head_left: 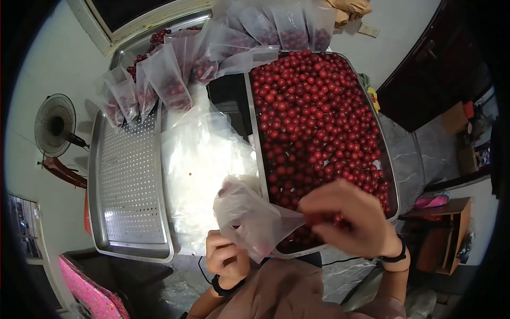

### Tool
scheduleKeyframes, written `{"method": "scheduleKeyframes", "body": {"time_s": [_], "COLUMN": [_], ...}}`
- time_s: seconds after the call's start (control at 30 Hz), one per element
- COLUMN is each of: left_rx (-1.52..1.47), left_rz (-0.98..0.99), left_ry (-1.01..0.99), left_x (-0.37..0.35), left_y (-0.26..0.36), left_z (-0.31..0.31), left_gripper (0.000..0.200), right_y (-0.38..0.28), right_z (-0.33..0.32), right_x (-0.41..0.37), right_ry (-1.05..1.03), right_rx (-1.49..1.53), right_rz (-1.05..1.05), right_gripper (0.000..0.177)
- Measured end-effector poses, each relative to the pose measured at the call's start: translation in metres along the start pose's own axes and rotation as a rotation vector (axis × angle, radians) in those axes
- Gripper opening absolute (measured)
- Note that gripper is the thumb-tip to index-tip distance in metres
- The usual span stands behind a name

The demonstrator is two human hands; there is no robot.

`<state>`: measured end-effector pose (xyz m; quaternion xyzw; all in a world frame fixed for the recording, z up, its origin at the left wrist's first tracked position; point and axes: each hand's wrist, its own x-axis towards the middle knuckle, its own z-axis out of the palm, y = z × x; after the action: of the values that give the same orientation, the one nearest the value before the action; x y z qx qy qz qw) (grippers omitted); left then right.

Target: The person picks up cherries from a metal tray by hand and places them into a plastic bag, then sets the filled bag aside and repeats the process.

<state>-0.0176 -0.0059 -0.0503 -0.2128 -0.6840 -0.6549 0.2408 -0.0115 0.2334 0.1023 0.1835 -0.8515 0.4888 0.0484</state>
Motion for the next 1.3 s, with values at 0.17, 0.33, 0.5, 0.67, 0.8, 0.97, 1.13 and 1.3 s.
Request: {"method": "scheduleKeyframes", "body": {"time_s": [0.17,0.33,0.5,0.67,0.8,0.97,1.13,1.3], "left_rx": [0.044,0.102,0.1,0.088,0.088,0.084,0.117,0.039], "left_rz": [0.015,0.097,0.127,0.147,0.148,0.173,0.09,0.047], "left_ry": [-0.031,-0.109,-0.201,-0.173,-0.211,-0.198,-0.232,-0.237], "left_x": [-0.003,-0.001,-0.004,-0.011,-0.011,-0.013,-0.011,-0.003], "left_y": [0.003,0.006,0.008,0.006,0.008,0.007,0.013,0.011], "left_z": [-0.002,-0.003,0.003,0.007,0.006,0.008,0.01,0.016], "left_gripper": [0.026,0.028,0.035,0.032,0.032,0.031,0.028,0.025], "right_y": [-0.004,-0.006,-0.002,0.044,0.056,0.061,0.073,0.082], "right_z": [0.031,0.046,0.051,0.082,0.108,0.114,0.118,0.119], "right_x": [0.0,-0.002,-0.003,-0.011,0.007,0.01,0.007,0.004], "right_ry": [-0.189,-0.123,-0.185,-0.247,-0.149,-0.032,-0.098,-0.162], "right_rx": [-0.054,-0.282,-0.041,0.112,0.274,0.259,0.205,0.172], "right_rz": [-0.09,-0.001,0.257,0.242,0.231,0.129,0.151,0.169], "right_gripper": [0.043,0.045,0.034,0.024,0.027,0.022,0.021,0.021]}}
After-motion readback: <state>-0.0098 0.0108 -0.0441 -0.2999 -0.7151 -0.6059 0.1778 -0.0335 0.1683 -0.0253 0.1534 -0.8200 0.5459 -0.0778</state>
